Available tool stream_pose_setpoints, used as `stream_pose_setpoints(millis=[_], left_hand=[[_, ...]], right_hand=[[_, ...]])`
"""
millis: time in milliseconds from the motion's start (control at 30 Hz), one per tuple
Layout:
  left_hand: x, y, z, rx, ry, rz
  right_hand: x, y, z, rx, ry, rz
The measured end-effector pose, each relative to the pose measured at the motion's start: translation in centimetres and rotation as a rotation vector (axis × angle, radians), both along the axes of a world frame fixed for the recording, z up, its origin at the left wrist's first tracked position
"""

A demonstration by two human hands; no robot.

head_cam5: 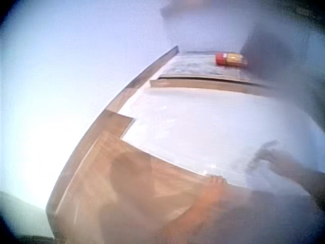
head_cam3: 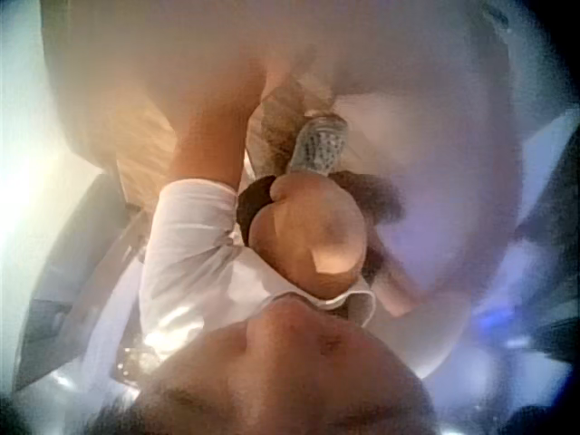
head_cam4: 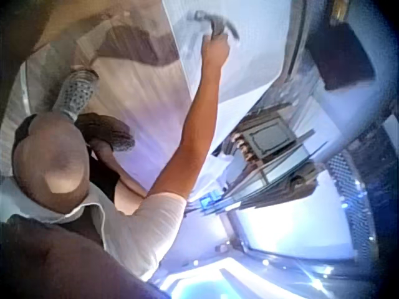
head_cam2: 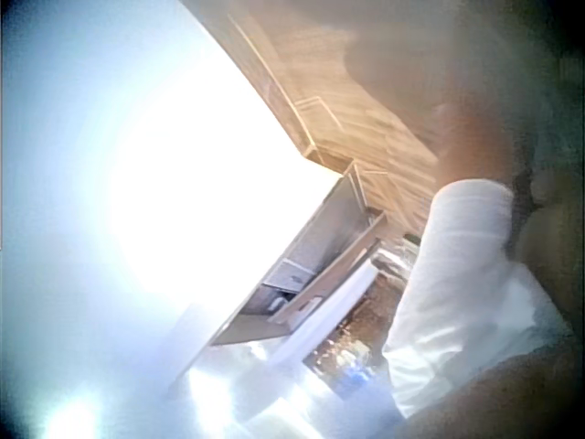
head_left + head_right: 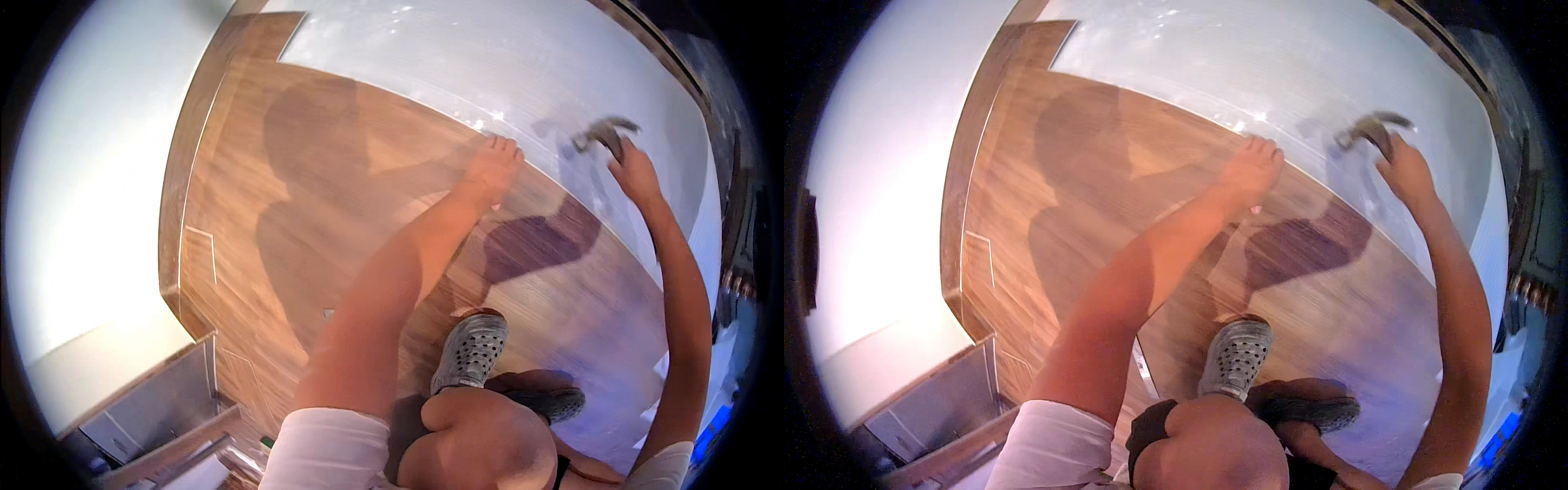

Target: The person installs floor planks, using a utility knife to cut underlayment, positioning a plank, and hammering it into place.

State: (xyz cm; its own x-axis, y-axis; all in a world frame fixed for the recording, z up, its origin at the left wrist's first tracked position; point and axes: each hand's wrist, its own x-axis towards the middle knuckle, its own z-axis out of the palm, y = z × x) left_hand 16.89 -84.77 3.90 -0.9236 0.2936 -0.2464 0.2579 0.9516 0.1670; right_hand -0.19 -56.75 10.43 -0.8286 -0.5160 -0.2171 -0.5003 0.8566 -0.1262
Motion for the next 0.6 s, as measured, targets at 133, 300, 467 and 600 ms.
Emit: stream_pose_setpoints(millis=[133,300,467,600], left_hand=[[1.5,-1.3,0.3,0.025,0.079,0.017],[1.3,-0.9,-1.7,0.020,0.234,0.027],[2.2,-0.7,-2.2,0.059,0.267,0.057],[2.3,-1.1,-1.9,0.046,0.214,0.056]], right_hand=[[-2.4,-15.1,-1.2,0.081,-0.040,0.318],[-1.5,-24.6,-2.9,0.098,-0.223,0.213],[-0.3,-27.1,-4.3,0.114,-0.176,0.489],[-0.8,-27.3,-4.9,-0.020,-0.158,0.399]])
